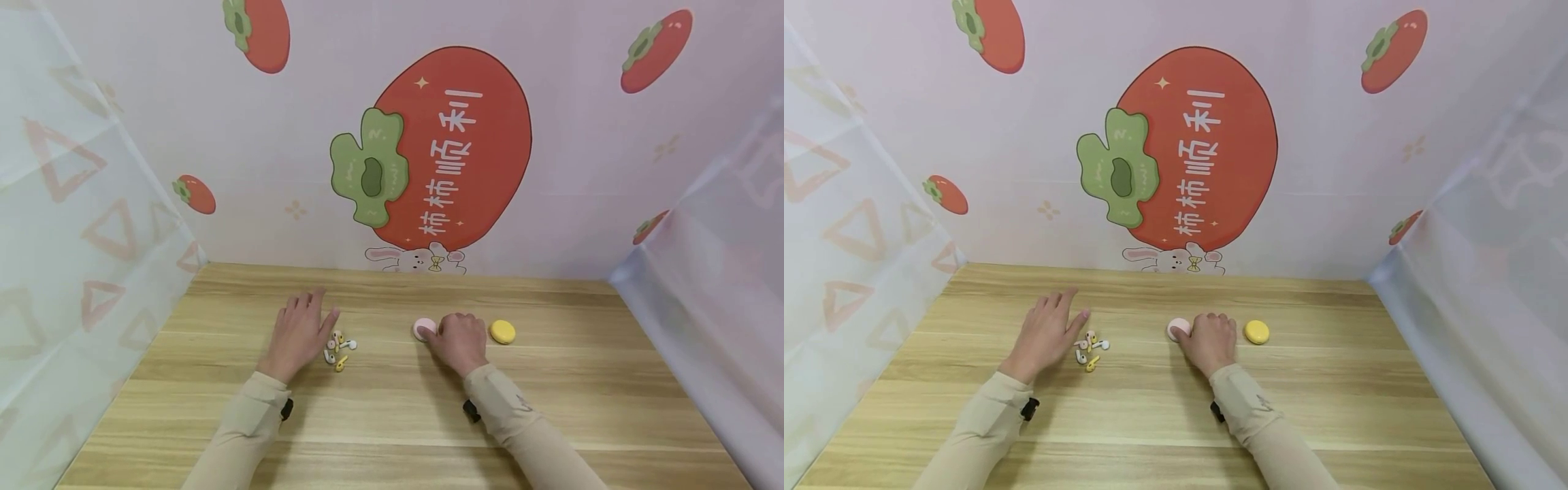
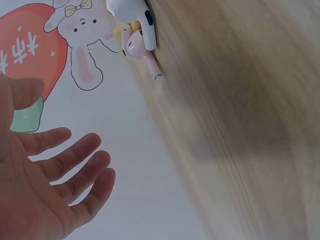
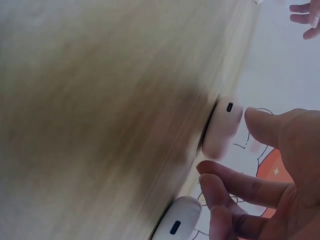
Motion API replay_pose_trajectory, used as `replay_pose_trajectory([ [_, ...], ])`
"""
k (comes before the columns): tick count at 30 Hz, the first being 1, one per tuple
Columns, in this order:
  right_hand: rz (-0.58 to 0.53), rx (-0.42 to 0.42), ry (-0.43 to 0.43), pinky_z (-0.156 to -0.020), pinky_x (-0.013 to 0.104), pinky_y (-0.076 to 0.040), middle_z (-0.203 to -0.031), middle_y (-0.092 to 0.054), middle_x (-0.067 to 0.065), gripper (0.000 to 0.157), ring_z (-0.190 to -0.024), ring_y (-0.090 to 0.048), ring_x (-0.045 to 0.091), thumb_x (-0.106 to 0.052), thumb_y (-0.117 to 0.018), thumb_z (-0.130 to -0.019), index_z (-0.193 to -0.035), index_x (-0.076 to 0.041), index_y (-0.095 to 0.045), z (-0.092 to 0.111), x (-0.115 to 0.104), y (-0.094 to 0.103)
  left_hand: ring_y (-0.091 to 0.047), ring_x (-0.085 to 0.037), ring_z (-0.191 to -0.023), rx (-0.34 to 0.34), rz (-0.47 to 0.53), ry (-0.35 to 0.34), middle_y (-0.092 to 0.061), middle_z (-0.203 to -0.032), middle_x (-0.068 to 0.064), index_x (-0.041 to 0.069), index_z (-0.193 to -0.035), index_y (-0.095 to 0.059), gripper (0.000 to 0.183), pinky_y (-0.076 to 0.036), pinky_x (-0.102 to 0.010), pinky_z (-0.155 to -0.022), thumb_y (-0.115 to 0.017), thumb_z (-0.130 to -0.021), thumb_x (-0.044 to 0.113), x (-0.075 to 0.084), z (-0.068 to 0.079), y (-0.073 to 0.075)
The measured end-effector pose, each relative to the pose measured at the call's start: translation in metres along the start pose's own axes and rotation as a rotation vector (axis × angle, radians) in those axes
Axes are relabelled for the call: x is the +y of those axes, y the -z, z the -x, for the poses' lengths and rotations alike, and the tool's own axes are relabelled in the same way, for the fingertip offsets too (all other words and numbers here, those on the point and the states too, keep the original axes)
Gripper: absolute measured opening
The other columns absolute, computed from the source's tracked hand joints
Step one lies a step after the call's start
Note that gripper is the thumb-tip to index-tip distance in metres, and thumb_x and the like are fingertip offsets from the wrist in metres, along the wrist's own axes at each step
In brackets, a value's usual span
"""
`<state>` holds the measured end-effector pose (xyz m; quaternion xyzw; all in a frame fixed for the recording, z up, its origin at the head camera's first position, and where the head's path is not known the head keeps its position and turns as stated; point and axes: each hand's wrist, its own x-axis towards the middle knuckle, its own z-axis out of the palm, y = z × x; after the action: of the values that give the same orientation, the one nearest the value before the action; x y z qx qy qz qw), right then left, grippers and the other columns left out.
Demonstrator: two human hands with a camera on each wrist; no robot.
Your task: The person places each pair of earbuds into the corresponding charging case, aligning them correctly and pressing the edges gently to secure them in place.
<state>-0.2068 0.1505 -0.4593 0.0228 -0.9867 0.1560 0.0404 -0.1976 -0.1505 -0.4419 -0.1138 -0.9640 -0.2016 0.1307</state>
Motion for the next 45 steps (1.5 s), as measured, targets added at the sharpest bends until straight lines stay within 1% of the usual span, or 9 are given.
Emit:
replay_pose_trajectory([
  [8,0.018,-0.015,-0.023,-0.071,0.04,-0.036,-0.062,-0.052,0.002,0.052,-0.07,-0.048,0.026,-0.053,-0.076,-0.087,-0.056,-0.015,-0.06,-0.003,-0.003,-0.003,-0.052,-0.051,-0.117,0.012,0.008,-0.022,-0.059,-0.125,-0.031,-0.006,-0.143,-0.048,0.057,-0.044,-0.063,-0.092,-0.055,-0.105,0.036,0.006,0.001,0.0],
  [13,-0.016,-0.048,-0.037,-0.073,0.04,-0.035,-0.061,-0.053,0.002,0.052,-0.071,-0.048,0.026,-0.053,-0.077,-0.086,-0.057,-0.013,-0.061,-0.007,-0.004,-0.002,-0.053,-0.051,-0.117,0.02,0.009,-0.026,-0.059,-0.124,-0.03,-0.006,-0.143,-0.049,0.057,-0.045,-0.063,-0.092,-0.056,-0.104,0.036,0.009,0.001,-0.001],
  [17,-0.049,-0.073,-0.046,-0.075,0.041,-0.036,-0.061,-0.054,0.002,0.05,-0.072,-0.048,0.026,-0.051,-0.078,-0.086,-0.059,-0.012,-0.064,-0.008,-0.006,0.0,-0.052,-0.051,-0.119,0.018,0.021,-0.021,-0.058,-0.127,-0.031,-0.006,-0.142,-0.049,0.057,-0.044,-0.064,-0.095,-0.058,-0.104,0.035,0.014,0.0,0.0],
  [21,-0.06,-0.082,-0.043,-0.077,0.042,-0.038,-0.064,-0.056,0.002,0.046,-0.073,-0.049,0.025,-0.05,-0.079,-0.086,-0.066,-0.01,-0.069,-0.008,-0.008,0.0,-0.051,-0.05,-0.121,0.009,0.036,-0.017,-0.058,-0.129,-0.031,-0.006,-0.143,-0.049,0.057,-0.042,-0.064,-0.098,-0.059,-0.103,0.033,0.019,-0.002,-0.001],
  [26,-0.088,-0.096,-0.052,-0.079,0.042,-0.038,-0.068,-0.058,0.002,0.043,-0.075,-0.05,0.026,-0.049,-0.081,-0.085,-0.077,-0.007,-0.072,-0.009,-0.009,-0.002,-0.051,-0.05,-0.122,-0.004,0.051,-0.017,-0.057,-0.131,-0.03,-0.005,-0.144,-0.048,0.057,-0.041,-0.063,-0.1,-0.057,-0.104,0.034,0.026,-0.003,-0.003],
  [32,-0.148,-0.122,-0.068,-0.079,0.041,-0.037,-0.075,-0.06,0.003,0.041,-0.078,-0.051,0.025,-0.044,-0.082,-0.084,-0.09,-0.006,-0.07,-0.009,-0.01,-0.004,-0.049,-0.049,-0.124,-0.018,0.063,-0.013,-0.056,-0.135,-0.028,-0.004,-0.146,-0.047,0.057,-0.04,-0.063,-0.103,-0.054,-0.105,0.036,0.032,-0.005,-0.006],
  [37,-0.205,-0.126,-0.071,-0.081,0.041,-0.037,-0.079,-0.061,0.003,0.04,-0.081,-0.053,0.025,-0.04,-0.084,-0.084,-0.096,-0.006,-0.067,-0.007,-0.011,-0.003,-0.05,-0.048,-0.122,-0.013,0.07,-0.017,-0.057,-0.133,-0.028,-0.003,-0.145,-0.048,0.057,-0.041,-0.062,-0.101,-0.054,-0.105,0.037,0.036,-0.006,-0.007],
  [41,-0.236,-0.119,-0.061,-0.083,0.042,-0.037,-0.081,-0.061,0.003,0.039,-0.082,-0.054,0.025,-0.035,-0.084,-0.085,-0.1,-0.006,-0.063,-0.006,-0.013,-0.002,-0.05,-0.048,-0.122,-0.01,0.076,-0.025,-0.057,-0.131,-0.027,-0.002,-0.146,-0.048,0.057,-0.041,-0.062,-0.1,-0.054,-0.105,0.037,0.038,-0.007,-0.009],
  [45,-0.252,-0.1,-0.029,-0.084,0.043,-0.038,-0.081,-0.062,0.002,0.038,-0.082,-0.055,0.025,-0.031,-0.084,-0.085,-0.102,-0.007,-0.062,-0.006,-0.013,-0.002,-0.051,-0.048,-0.12,-0.008,0.078,-0.033,-0.058,-0.13,-0.027,-0.002,-0.146,-0.047,0.057,-0.042,-0.062,-0.099,-0.053,-0.106,0.037,0.039,-0.007,-0.009],
])
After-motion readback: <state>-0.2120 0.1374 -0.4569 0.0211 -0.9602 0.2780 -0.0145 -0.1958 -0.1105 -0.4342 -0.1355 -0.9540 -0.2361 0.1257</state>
